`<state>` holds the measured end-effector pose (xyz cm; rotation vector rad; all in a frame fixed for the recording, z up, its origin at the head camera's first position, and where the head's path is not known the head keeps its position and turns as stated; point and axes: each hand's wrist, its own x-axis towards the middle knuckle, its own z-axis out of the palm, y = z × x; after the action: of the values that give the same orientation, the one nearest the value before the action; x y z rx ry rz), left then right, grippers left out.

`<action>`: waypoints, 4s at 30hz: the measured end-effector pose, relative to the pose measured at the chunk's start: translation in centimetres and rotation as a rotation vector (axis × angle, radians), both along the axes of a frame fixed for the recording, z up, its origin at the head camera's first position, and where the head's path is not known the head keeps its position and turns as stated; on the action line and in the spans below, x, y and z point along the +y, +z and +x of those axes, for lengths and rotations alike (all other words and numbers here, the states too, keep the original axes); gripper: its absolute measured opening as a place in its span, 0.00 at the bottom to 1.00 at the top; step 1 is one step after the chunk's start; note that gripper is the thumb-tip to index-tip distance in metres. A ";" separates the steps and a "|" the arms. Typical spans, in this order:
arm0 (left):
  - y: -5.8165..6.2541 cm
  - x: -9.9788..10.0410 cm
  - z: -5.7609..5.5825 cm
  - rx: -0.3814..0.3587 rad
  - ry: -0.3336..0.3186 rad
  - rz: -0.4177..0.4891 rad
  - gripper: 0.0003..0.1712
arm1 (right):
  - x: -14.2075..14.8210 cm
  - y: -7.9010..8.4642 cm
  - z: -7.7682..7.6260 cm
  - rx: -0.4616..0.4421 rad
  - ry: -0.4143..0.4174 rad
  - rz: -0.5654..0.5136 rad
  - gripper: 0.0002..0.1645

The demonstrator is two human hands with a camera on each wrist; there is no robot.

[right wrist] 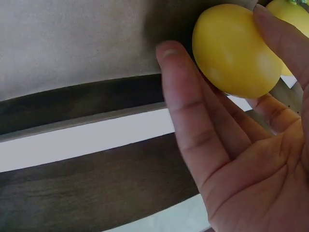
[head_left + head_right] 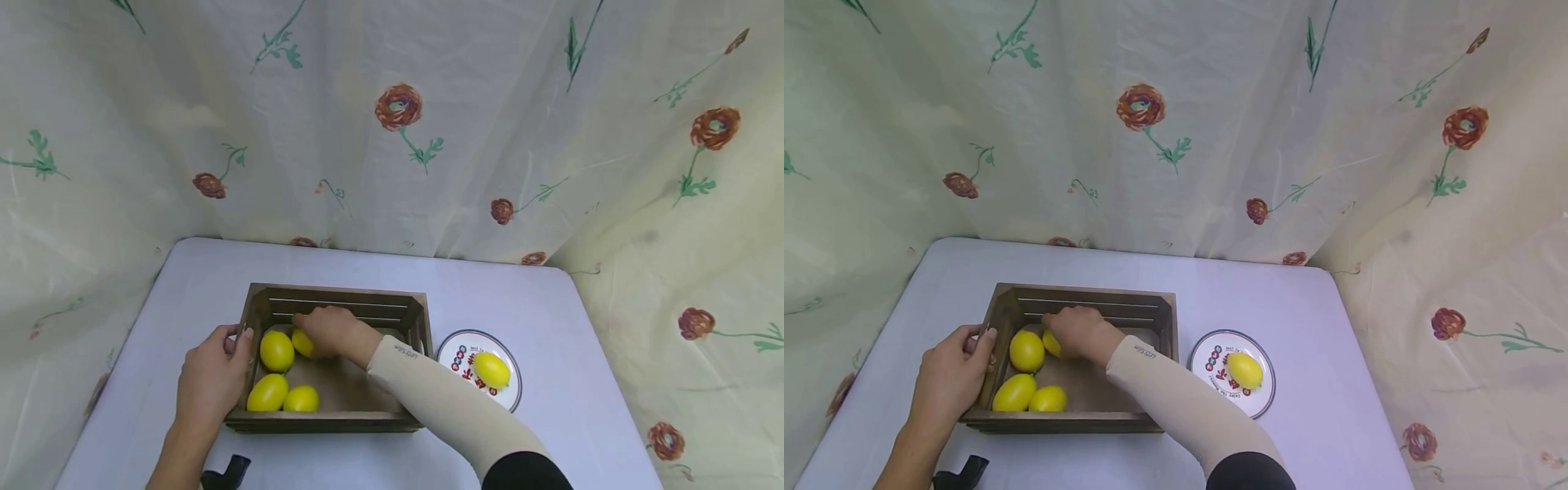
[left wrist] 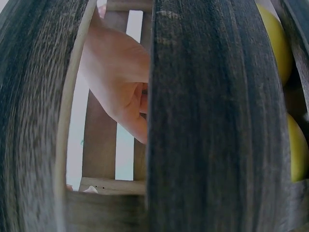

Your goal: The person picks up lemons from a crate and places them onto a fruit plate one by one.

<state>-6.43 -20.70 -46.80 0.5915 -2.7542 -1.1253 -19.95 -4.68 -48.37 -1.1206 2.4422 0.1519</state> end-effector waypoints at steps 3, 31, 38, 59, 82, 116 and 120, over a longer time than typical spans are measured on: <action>0.0 0.0 0.0 0.005 0.002 0.003 0.27 | -0.1 0.0 0.0 -0.032 -0.014 -0.002 0.37; -0.3 0.1 0.2 0.033 -0.001 0.014 0.26 | 2.0 3.0 0.3 -0.100 0.022 0.022 0.35; -0.4 0.1 0.1 0.037 -0.001 0.002 0.27 | 2.9 5.0 1.3 -0.089 0.074 0.019 0.34; -0.3 0.2 0.1 0.050 -0.006 -0.013 0.27 | 8.6 12.2 3.7 0.033 0.196 -0.134 0.36; -0.3 0.1 0.0 0.028 0.001 -0.004 0.27 | 16.0 14.1 5.6 0.009 0.077 -0.344 0.41; -0.4 0.1 0.2 0.019 -0.025 0.000 0.28 | 28.0 11.1 8.5 -0.052 -0.464 -0.563 0.37; -0.4 0.2 0.4 0.025 -0.019 0.001 0.29 | 29.1 10.1 8.9 -0.062 -0.509 -0.562 0.36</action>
<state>-6.04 -20.50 -47.22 0.5489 -2.7438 -1.1304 -11.04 24.43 -38.29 -0.6366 2.6938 -0.7502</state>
